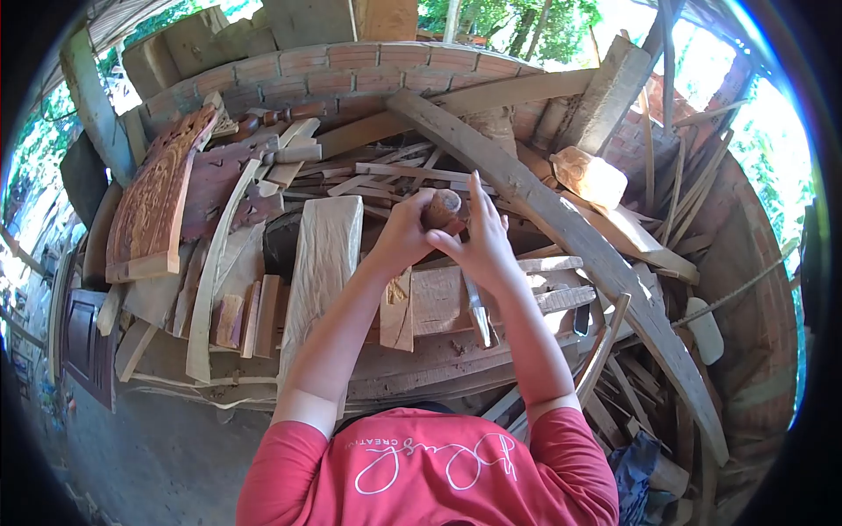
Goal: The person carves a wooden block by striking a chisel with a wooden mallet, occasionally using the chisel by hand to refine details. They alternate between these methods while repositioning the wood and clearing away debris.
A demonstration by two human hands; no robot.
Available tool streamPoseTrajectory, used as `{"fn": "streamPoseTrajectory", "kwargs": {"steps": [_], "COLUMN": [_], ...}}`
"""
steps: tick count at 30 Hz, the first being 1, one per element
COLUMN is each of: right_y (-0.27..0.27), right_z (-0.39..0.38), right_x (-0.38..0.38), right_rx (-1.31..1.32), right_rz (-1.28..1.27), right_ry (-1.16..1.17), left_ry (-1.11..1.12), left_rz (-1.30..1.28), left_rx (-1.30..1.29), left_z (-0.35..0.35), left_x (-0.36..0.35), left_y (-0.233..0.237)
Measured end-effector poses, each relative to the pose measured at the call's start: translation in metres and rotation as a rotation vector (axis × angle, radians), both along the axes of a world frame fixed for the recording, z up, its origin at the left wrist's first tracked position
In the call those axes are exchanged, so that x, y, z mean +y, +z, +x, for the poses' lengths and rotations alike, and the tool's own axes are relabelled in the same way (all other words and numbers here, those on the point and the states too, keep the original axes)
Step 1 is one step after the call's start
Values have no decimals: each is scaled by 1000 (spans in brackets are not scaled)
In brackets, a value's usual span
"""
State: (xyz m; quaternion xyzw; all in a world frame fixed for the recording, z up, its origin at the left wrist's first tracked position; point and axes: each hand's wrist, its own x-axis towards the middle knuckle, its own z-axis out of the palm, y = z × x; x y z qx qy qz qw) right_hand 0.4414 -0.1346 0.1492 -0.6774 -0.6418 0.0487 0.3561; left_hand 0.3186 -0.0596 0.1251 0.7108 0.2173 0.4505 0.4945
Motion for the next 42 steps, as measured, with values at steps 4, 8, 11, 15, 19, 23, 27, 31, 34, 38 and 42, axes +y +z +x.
{"fn": "streamPoseTrajectory", "kwargs": {"steps": [4, 8, 11, 15, 19, 23, 27, 31, 34, 38, 42], "right_y": [-7, -90, -118, -157, -138, -150, -159, -87, -23, 0, 16], "right_z": [43, 95, 103, 119, 115, 119, 136, 142, 130, 141, 123], "right_x": [-23, -44, -73, -98, -125, -149, -154, -142, -131, -132, -129], "right_rx": [-106, -433, -421, -236, -274, -177, 118, 47, 229, 686, 224], "right_rz": [-19, -296, -713, -743, -821, -732, -700, -709, -424, 327, 167], "right_ry": [-201, -549, -524, -574, -528, -442, -318, -338, -466, 4, 147], "left_ry": [47, 136, 165, 199, 220, 262, 218, 266, 229, 210, 183], "left_rz": [-38, -11, 22, 36, 33, 8, 22, 164, 157, 189, 182], "left_rx": [20, -91, -113, -167, -147, -168, -141, -67, -85, -29, -52], "left_z": [2, 5, 8, 12, 12, 12, 14, 17, 19, 21, 26], "left_x": [13, 23, 23, 24, 28, 30, 27, 23, 14, 5, 1], "left_y": [-5, -19, -22, -22, -25, -26, -20, -15, -12, -15, -21]}}
